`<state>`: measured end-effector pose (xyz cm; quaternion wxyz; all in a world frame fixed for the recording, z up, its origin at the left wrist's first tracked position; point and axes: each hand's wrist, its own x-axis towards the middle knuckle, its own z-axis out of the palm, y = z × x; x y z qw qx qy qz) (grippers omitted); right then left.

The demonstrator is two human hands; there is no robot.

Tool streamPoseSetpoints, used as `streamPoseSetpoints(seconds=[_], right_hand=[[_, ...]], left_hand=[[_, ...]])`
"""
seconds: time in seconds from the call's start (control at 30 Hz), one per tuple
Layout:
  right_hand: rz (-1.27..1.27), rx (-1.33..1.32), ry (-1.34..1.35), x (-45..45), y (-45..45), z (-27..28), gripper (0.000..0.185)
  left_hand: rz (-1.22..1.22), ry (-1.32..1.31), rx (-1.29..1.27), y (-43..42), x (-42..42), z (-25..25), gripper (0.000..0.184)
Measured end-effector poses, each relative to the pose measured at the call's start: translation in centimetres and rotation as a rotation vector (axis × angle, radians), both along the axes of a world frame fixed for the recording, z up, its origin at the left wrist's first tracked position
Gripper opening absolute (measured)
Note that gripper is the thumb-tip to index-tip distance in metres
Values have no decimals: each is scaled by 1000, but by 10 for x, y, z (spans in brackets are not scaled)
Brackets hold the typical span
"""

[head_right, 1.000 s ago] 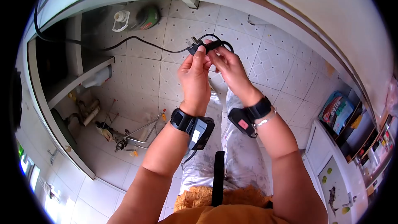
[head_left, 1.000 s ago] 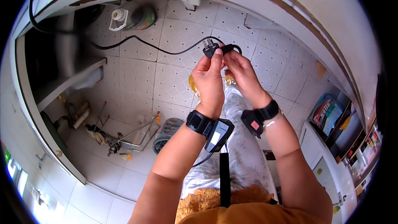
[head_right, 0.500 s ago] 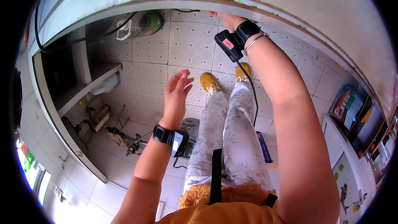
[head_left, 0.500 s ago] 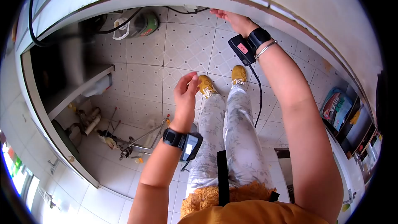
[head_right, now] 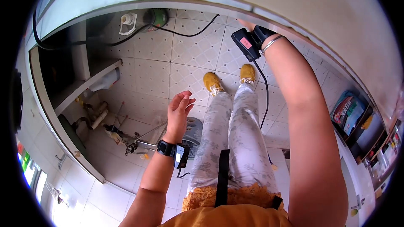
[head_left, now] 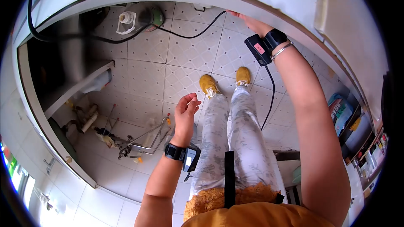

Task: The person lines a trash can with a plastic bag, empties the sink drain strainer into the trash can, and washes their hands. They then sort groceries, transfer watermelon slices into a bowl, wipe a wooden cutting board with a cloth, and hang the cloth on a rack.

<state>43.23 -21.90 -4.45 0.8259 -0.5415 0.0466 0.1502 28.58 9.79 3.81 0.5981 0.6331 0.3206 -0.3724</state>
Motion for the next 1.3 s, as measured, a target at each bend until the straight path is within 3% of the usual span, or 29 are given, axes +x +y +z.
streamPoseSetpoints(seconds=[0.47,0.57,0.9,1.3], right_hand=[[-16,94,76,-1,2,-18,29],[-263,-228,195,3,12,-25,27],[-467,-260,75,11,-5,-24,27],[-220,-156,28,10,-7,3,27]], left_hand=[[35,13,-21,13,2,-3,21],[44,19,-25,10,1,-3,21],[60,35,-57,20,-6,-9,21],[130,51,-47,34,-13,-14,21]])
